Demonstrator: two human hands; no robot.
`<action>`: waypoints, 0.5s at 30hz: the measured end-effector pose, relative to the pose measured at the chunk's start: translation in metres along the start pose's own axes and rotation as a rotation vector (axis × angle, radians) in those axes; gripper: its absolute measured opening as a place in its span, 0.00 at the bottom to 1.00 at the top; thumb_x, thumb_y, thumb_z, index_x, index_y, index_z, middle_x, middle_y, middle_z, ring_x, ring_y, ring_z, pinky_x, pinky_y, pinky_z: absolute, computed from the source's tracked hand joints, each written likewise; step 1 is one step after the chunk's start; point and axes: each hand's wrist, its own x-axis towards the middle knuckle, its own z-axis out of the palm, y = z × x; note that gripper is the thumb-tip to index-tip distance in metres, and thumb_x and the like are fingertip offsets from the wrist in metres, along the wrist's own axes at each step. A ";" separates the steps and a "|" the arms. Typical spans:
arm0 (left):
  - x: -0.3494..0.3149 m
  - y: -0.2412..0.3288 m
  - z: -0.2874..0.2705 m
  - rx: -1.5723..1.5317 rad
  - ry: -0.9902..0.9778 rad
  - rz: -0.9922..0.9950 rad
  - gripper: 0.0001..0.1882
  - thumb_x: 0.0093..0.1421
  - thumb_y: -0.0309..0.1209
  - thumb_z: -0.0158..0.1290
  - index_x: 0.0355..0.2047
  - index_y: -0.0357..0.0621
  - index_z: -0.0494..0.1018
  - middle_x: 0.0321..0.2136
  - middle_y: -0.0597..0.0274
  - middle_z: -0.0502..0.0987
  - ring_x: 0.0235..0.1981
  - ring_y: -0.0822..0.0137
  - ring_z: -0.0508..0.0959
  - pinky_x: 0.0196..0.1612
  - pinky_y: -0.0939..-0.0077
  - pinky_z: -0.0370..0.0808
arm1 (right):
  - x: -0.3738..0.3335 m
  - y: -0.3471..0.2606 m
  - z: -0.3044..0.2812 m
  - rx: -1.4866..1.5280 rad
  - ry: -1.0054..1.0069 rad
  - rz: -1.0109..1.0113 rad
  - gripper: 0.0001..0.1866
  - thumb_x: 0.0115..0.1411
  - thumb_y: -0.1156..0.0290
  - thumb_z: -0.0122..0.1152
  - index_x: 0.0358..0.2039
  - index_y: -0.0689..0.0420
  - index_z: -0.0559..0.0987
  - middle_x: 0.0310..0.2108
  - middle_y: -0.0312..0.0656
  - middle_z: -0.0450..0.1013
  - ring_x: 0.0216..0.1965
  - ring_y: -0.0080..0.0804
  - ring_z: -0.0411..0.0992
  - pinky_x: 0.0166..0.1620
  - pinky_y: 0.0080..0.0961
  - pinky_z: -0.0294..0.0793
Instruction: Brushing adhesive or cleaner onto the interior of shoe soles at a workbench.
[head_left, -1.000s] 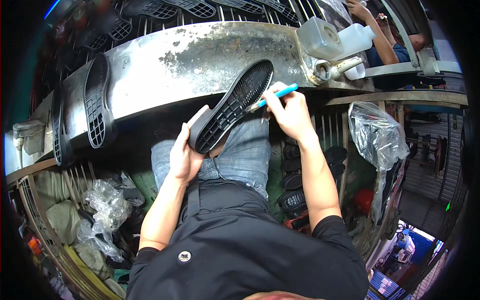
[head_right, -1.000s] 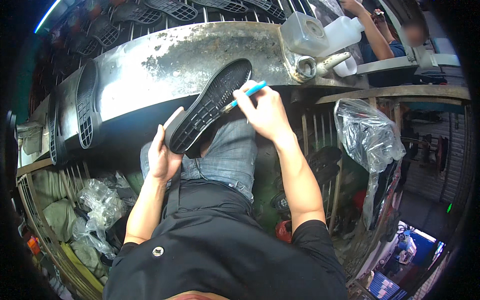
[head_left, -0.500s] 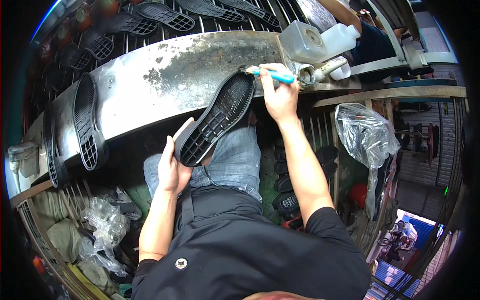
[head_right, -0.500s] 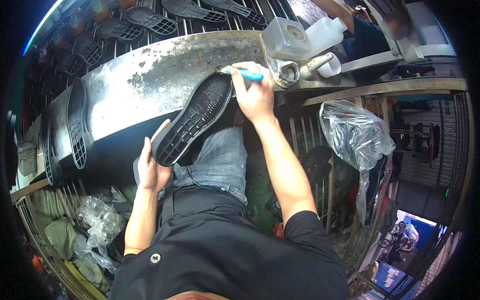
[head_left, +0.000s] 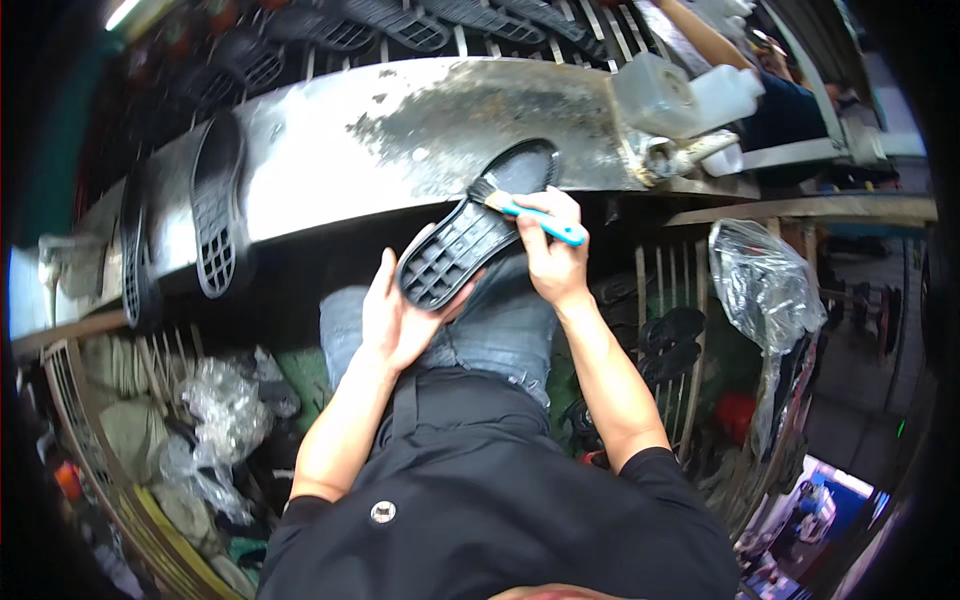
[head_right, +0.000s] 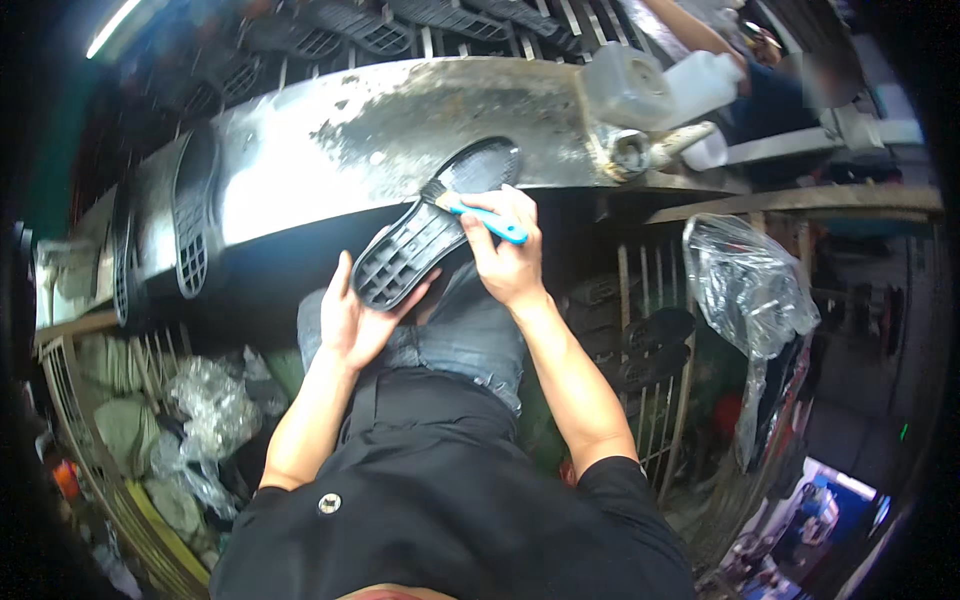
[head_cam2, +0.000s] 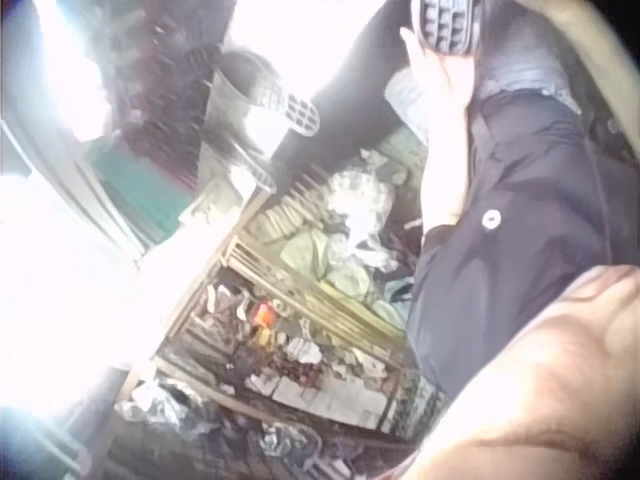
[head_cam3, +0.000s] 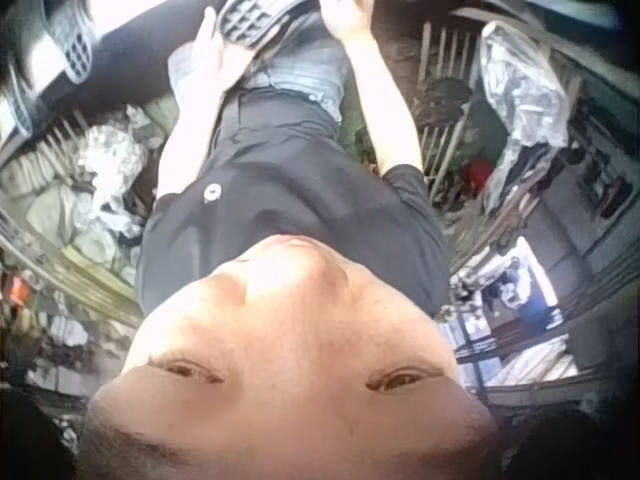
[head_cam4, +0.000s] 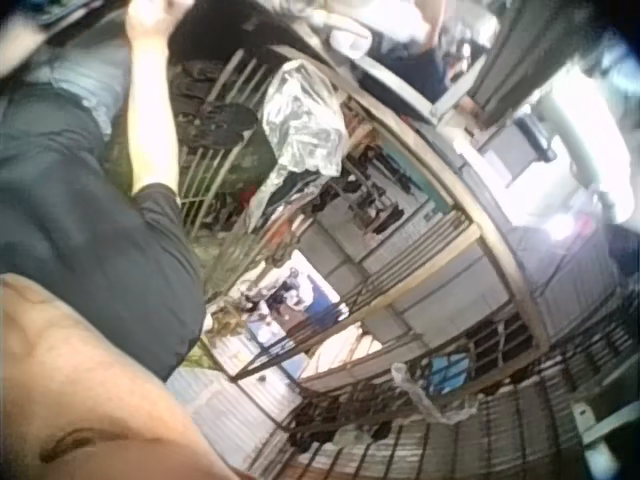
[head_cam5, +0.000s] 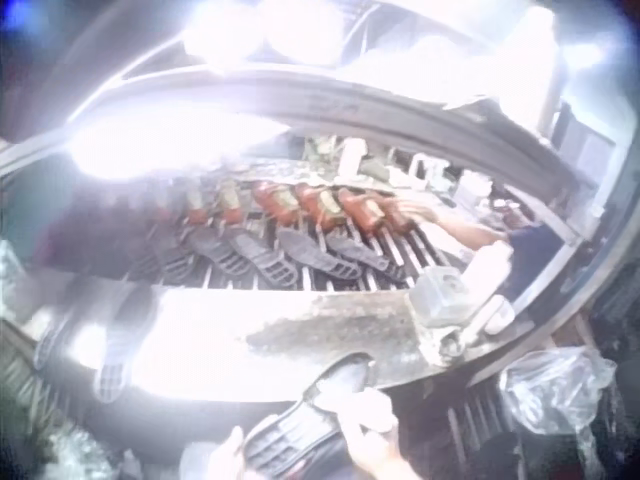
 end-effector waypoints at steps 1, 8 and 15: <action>0.002 0.000 0.001 0.000 -0.036 -0.005 0.38 0.81 0.62 0.31 0.81 0.57 0.57 0.77 0.46 0.64 0.74 0.33 0.67 0.74 0.46 0.70 | -0.003 -0.010 -0.002 -0.019 0.000 -0.047 0.09 0.69 0.67 0.68 0.45 0.57 0.88 0.41 0.43 0.85 0.48 0.48 0.81 0.65 0.48 0.71; 0.002 -0.009 -0.005 -0.050 0.008 0.033 0.40 0.81 0.63 0.29 0.81 0.51 0.58 0.75 0.50 0.67 0.75 0.50 0.69 0.78 0.44 0.64 | -0.054 -0.077 0.030 0.066 -0.074 -0.212 0.15 0.65 0.60 0.72 0.47 0.54 0.89 0.40 0.40 0.82 0.44 0.44 0.79 0.59 0.49 0.71; -0.002 -0.002 -0.005 -0.036 -0.002 -0.011 0.43 0.80 0.66 0.28 0.80 0.49 0.58 0.75 0.45 0.67 0.76 0.44 0.67 0.77 0.44 0.65 | -0.003 -0.072 -0.016 0.020 -0.129 -0.160 0.08 0.70 0.71 0.64 0.38 0.61 0.87 0.34 0.42 0.81 0.39 0.42 0.80 0.51 0.41 0.78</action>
